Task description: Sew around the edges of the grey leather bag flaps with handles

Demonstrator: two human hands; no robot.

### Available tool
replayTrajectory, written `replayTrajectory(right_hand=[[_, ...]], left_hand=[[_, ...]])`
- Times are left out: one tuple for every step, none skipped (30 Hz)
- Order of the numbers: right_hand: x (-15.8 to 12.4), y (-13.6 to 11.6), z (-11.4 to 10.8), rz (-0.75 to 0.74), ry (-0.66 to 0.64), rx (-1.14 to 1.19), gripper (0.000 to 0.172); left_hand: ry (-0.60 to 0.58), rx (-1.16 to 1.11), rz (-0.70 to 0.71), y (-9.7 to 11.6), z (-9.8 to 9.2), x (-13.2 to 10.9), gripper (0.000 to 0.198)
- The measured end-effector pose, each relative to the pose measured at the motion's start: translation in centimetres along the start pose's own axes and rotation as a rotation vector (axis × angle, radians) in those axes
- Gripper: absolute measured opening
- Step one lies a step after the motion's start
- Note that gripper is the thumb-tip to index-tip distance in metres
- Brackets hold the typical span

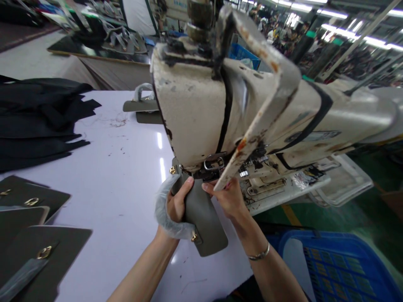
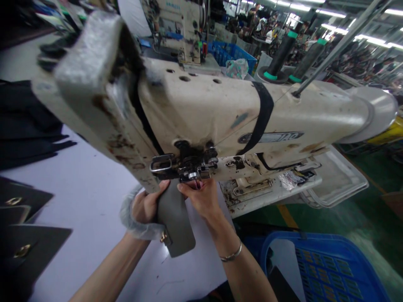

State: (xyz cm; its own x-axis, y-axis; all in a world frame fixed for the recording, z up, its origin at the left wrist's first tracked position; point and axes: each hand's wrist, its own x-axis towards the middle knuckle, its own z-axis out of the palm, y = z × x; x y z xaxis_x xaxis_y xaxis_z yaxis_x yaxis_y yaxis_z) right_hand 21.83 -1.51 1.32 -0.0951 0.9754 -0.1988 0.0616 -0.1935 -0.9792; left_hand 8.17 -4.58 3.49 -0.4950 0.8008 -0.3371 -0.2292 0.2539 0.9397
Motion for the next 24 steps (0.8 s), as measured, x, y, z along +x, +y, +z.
replayTrajectory(right_hand=[[0.0,-0.2,0.1,-0.012,0.016,-0.029,0.022],[0.0,-0.4,0.2,-0.028,0.033,-0.065,0.025],[0.0,-0.5,0.3,-0.048,0.049,-0.104,0.029],[-0.1,-0.7,0.4,-0.067,0.065,-0.141,0.032],[-0.1,-0.8,0.5,-0.083,0.079,-0.169,0.035],[-0.2,-0.8,0.6,-0.091,0.089,-0.184,0.036],[-0.3,-0.8,0.6,-0.092,0.094,-0.186,0.036],[-0.4,-0.8,0.6,-0.087,0.091,-0.181,0.035],[-0.4,-0.7,0.6,-0.078,0.087,-0.174,0.035],[-0.5,-0.6,0.6,-0.070,0.085,-0.170,0.034],[-0.5,-0.5,0.6,-0.063,0.085,-0.171,0.033],[-0.5,-0.4,0.6,-0.058,0.090,-0.179,0.032],[-0.4,-0.3,0.7,-0.057,0.098,-0.190,0.031],[-0.4,-0.3,0.7,-0.058,0.107,-0.202,0.031],[-0.4,-0.3,0.8,-0.060,0.114,-0.213,0.030],[-0.4,-0.3,0.9,-0.062,0.122,-0.225,0.030],[-0.3,-0.4,1.0,-0.062,0.131,-0.237,0.031],[-0.3,-0.5,1.1,-0.059,0.141,-0.247,0.032],[-0.4,-0.6,1.3,-0.054,0.155,-0.254,0.032],[-0.4,-0.7,1.4,-0.049,0.172,-0.256,0.031],[-0.5,-0.8,1.6,-0.044,0.189,-0.252,0.030],[-0.5,-0.8,1.7,-0.042,0.204,-0.246,0.029],[-0.6,-0.8,1.8,-0.040,0.213,-0.240,0.029],[-0.6,-0.8,1.9,-0.038,0.221,-0.235,0.030]], left_hand=[[-0.001,0.019,0.033,-0.1,0.0,0.3,0.038],[-0.008,0.031,0.068,-0.2,-0.1,0.7,0.040],[-0.016,0.030,0.108,-0.4,-0.2,1.0,0.041],[-0.031,0.019,0.141,-0.6,-0.4,1.2,0.042],[-0.054,0.002,0.147,-0.8,-0.6,1.4,0.043],[-0.085,-0.020,0.120,-1.1,-0.8,1.5,0.046],[-0.130,-0.045,0.057,-1.3,-1.0,1.5,0.050],[-0.179,-0.072,-0.031,-1.6,-1.2,1.5,0.055],[-0.221,-0.100,-0.121,-1.8,-1.4,1.4,0.060],[-0.245,-0.128,-0.187,-1.9,-1.5,1.3,0.064],[-0.248,-0.155,-0.215,-2.0,-1.5,1.2,0.066],[-0.236,-0.173,-0.209,-1.9,-1.4,1.1,0.068],[-0.208,-0.180,-0.186,-1.7,-1.3,1.0,0.067],[-0.177,-0.180,-0.156,-1.4,-1.2,1.0,0.064],[-0.152,-0.174,-0.135,-1.1,-1.0,1.1,0.060],[-0.136,-0.168,-0.120,-0.8,-0.9,1.1,0.056],[-0.130,-0.168,-0.109,-0.6,-0.8,1.2,0.053],[-0.136,-0.172,-0.099,-0.3,-0.7,1.3,0.052],[-0.154,-0.180,-0.094,-0.1,-0.7,1.4,0.053],[-0.178,-0.186,-0.090,0.1,-0.7,1.4,0.054],[-0.202,-0.185,-0.089,0.3,-0.7,1.4,0.056],[-0.221,-0.175,-0.086,0.5,-0.7,1.5,0.055],[-0.234,-0.155,-0.082,0.6,-0.7,1.5,0.053],[-0.244,-0.128,-0.070,0.8,-0.8,1.6,0.050]])
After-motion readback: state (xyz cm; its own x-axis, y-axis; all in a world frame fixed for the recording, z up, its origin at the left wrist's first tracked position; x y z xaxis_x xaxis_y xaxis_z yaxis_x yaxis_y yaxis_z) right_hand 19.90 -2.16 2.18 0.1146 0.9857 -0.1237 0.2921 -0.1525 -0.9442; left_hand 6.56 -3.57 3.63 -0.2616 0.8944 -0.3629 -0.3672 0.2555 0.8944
